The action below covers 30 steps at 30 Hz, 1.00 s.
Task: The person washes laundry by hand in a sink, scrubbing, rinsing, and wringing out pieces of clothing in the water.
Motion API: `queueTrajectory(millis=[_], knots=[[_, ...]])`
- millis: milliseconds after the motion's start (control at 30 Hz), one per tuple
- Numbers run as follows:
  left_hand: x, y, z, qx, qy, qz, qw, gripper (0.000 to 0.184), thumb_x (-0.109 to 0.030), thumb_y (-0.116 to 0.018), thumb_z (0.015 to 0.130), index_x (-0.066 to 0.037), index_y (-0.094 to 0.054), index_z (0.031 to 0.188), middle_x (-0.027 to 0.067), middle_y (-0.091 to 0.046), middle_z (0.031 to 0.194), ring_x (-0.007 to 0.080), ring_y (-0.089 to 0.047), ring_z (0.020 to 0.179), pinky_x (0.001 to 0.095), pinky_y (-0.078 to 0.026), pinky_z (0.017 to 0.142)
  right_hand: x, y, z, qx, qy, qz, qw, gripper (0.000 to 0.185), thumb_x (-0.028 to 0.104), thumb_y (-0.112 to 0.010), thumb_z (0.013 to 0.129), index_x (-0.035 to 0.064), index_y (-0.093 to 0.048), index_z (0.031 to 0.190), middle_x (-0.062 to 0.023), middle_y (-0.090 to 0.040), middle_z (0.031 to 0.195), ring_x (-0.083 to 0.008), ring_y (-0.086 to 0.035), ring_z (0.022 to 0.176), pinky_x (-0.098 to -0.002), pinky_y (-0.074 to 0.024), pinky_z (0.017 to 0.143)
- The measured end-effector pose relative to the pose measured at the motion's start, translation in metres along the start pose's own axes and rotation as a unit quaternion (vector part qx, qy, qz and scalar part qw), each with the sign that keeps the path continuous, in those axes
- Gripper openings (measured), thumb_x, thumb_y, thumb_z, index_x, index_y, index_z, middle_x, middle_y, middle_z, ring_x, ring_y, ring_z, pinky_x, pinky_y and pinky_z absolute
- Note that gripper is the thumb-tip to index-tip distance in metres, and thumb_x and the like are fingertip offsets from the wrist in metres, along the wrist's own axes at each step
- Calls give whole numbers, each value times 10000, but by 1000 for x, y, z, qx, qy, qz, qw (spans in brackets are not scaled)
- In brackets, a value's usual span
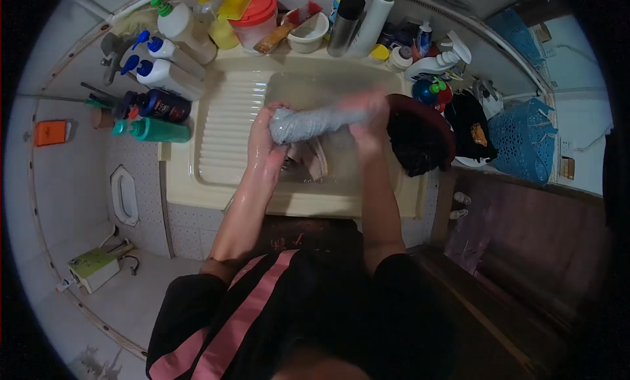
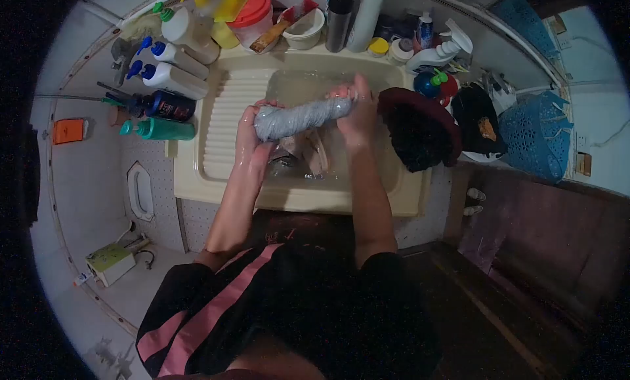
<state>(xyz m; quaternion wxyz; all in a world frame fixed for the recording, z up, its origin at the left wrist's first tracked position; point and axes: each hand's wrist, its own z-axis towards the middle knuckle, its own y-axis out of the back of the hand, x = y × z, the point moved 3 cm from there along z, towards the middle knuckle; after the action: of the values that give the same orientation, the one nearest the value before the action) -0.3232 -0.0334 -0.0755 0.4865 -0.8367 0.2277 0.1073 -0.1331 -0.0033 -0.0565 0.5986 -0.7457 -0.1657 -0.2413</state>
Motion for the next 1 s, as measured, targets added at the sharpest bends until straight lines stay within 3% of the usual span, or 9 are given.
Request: queueTrajectory(millis=[67,133,200,267,333,400,467,567,1000], knots=[[-5,-6,-1,-10,-73,90,993,197,-94,-558,802,16,-583,963,145,-617,912,248,-613,827,383,-509,789,-27,25,-4,-195,-19,-146,970,290,272,-549,875,90,-472,663,-40,-464,612,-183,-477,541,-337,-431,524],[-10,-11,-7,-20,-138,186,973,142,-64,-571,784,26,-607,887,128,-627,862,228,-613,798,353,-502,783,-69,79,3,-155,-24,-144,977,283,260,-548,875,87,-475,664,-36,-468,616,-166,-476,539,-328,-428,521],[-13,-27,-17,50,-303,489,817,54,-11,-601,721,30,-617,751,95,-630,769,184,-609,759,309,-493,715,-89,92,-4,-140,-103,-159,972,247,219,-553,863,75,-493,671,-32,-480,618,-145,-477,528,-297,-414,502],[-8,-35,-23,108,-328,510,788,60,-18,-632,654,13,-620,704,84,-634,753,195,-616,739,307,-492,681,-92,83,-11,-136,-128,-198,962,219,212,-561,850,77,-513,684,-30,-489,615,-139,-482,529,-294,-408,495],[1,-45,-39,269,-352,622,646,94,-23,-640,608,-11,-624,700,95,-631,756,238,-618,738,329,-496,674,-95,87,-12,-125,-156,-240,950,192,204,-568,836,78,-532,696,-28,-497,611,-133,-486,530,-291,-402,488],[10,-46,-51,326,-367,639,593,103,-60,-645,581,-44,-607,675,82,-603,739,254,-602,728,344,-491,662,-106,89,-6,-50,-324,-162,931,147,198,-589,804,85,-569,712,-14,-515,601,-122,-495,531,-295,-391,472],[27,-38,-66,421,-386,692,442,107,-129,-647,582,-78,-594,659,53,-562,712,225,-586,709,348,-489,623,-107,83,-2,-55,-295,-231,925,165,204,-591,800,77,-575,696,-13,-527,598,-124,-498,518,-295,-389,467],[41,-31,-73,494,-387,691,358,125,-181,-639,581,-95,-588,655,35,-533,704,213,-565,694,341,-490,614,-117,98,7,-23,-158,-391,906,247,210,-585,802,38,-567,627,-21,-532,559,-130,-492,464,-293,-382,444],[115,49,-31,602,-316,695,234,95,-160,-586,601,-89,-637,638,77,-611,685,254,-629,755,364,-507,646,-93,45,8,18,28,-478,878,279,171,-580,806,25,-553,570,-46,-511,486,-148,-494,427,-297,-380,447]])
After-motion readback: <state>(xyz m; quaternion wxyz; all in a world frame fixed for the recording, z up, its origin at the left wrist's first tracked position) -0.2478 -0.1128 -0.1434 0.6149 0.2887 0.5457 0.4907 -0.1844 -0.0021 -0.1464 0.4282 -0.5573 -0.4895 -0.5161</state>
